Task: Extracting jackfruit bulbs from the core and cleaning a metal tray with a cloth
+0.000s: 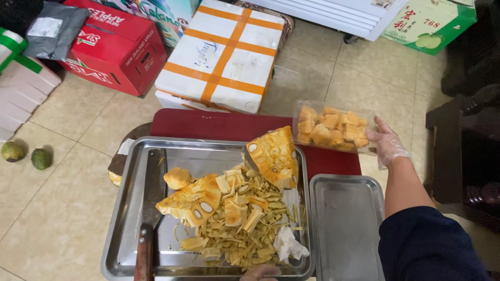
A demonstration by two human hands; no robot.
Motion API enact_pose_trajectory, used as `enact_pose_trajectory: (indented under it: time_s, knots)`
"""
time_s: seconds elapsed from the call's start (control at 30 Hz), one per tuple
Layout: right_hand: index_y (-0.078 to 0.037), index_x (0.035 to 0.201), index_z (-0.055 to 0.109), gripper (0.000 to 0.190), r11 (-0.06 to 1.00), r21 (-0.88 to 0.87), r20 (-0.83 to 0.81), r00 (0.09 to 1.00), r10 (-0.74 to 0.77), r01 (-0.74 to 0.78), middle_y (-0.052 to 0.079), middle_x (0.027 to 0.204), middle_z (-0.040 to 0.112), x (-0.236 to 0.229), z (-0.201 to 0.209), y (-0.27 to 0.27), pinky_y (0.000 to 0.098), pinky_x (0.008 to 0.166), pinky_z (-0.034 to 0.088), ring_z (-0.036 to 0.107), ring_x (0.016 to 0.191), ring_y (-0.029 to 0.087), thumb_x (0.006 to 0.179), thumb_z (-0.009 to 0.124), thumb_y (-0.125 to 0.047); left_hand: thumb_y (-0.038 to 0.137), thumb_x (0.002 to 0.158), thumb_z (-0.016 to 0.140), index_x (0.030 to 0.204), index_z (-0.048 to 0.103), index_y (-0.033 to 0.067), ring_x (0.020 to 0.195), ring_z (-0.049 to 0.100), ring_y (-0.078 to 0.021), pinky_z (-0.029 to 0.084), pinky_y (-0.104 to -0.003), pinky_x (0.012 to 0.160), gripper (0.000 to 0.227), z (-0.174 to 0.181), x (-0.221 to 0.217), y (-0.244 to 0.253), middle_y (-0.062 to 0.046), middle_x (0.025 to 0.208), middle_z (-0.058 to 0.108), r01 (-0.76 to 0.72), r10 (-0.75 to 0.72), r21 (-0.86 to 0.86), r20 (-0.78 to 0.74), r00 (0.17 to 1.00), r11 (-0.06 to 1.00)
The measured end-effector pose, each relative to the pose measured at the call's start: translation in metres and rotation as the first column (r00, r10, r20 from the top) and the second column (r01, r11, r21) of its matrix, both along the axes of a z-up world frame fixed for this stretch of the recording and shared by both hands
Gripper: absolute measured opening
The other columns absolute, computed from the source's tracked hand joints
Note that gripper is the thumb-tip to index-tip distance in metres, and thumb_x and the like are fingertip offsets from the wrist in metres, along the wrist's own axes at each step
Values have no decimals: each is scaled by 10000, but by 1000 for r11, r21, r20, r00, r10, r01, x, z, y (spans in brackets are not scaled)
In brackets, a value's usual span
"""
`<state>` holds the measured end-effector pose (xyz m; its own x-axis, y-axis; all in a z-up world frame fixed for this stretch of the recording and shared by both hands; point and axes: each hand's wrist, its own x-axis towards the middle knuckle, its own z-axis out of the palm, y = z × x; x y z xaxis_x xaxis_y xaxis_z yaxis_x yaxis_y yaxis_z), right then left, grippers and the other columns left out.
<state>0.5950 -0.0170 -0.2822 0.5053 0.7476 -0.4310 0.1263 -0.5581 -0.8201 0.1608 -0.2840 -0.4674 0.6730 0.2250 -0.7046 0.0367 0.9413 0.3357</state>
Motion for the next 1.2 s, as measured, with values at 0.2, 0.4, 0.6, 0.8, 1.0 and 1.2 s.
enact_pose_trajectory:
  time_s: [0.2, 0.4, 0.6, 0.8, 1.0, 1.2]
  knots:
    - [-299, 1674, 142, 799, 990, 121, 25, 996, -83, 79, 148, 1745, 139, -13, 23, -61, 605, 1228, 256, 237, 1576, 395, 1001, 556, -415, -7, 961, 607, 1404, 708, 48, 729, 677, -208, 534, -262, 673, 458, 188, -3, 39, -145, 920, 722, -148, 86, -155, -351, 933, 977]
    - [-207, 1682, 177, 972, 900, -411, 180, 980, -79, 148, 167, 1679, 336, -55, 35, -199, 664, 1179, 331, 399, 1456, 514, 844, 615, -435, 142, 949, 696, 1506, 614, 124, 760, 748, -269, 613, -323, 759, 563, 157, -17, 35, -119, 1089, 782, -12, -51, -192, -323, 945, 981]
    - [-43, 1412, 662, 671, 891, -269, 277, 915, -292, 366, 148, 1305, 692, 15, -115, -258, 410, 1022, 433, 615, 1181, 304, 813, 799, -313, 202, 990, 654, 1516, 613, 130, 829, 738, -239, 578, -310, 818, 533, 163, -27, 20, -111, 1039, 796, 74, -109, -115, -342, 933, 991]
    - [-47, 1339, 711, 558, 920, -255, 313, 926, -212, 297, 137, 1283, 711, 65, -168, -224, 392, 1018, 445, 636, 1172, 316, 844, 816, -281, 182, 896, 681, 1463, 660, 137, 827, 711, -237, 556, -318, 795, 570, 184, -30, 19, -92, 1104, 760, 19, -85, -167, -402, 912, 986]
    - [-69, 1504, 565, 757, 936, -302, 444, 896, -27, 178, 256, 1390, 641, 39, -128, -213, 502, 1033, 460, 609, 1251, 417, 837, 738, -382, 220, 895, 677, 1400, 707, 185, 606, 700, -167, 561, -223, 613, 507, 184, -38, 1, -61, 845, 779, 36, -79, -113, -408, 910, 993]
    - [-119, 1300, 721, 448, 998, -1, 678, 734, 43, -58, 161, 1132, 736, -73, -50, -182, 465, 885, 493, 676, 1038, 346, 949, 697, -397, 7, 712, 741, 794, 872, 52, 874, 747, -113, 526, -202, 942, 161, 105, -53, -24, -42, 814, 838, -155, 278, 434, -235, 932, 887]
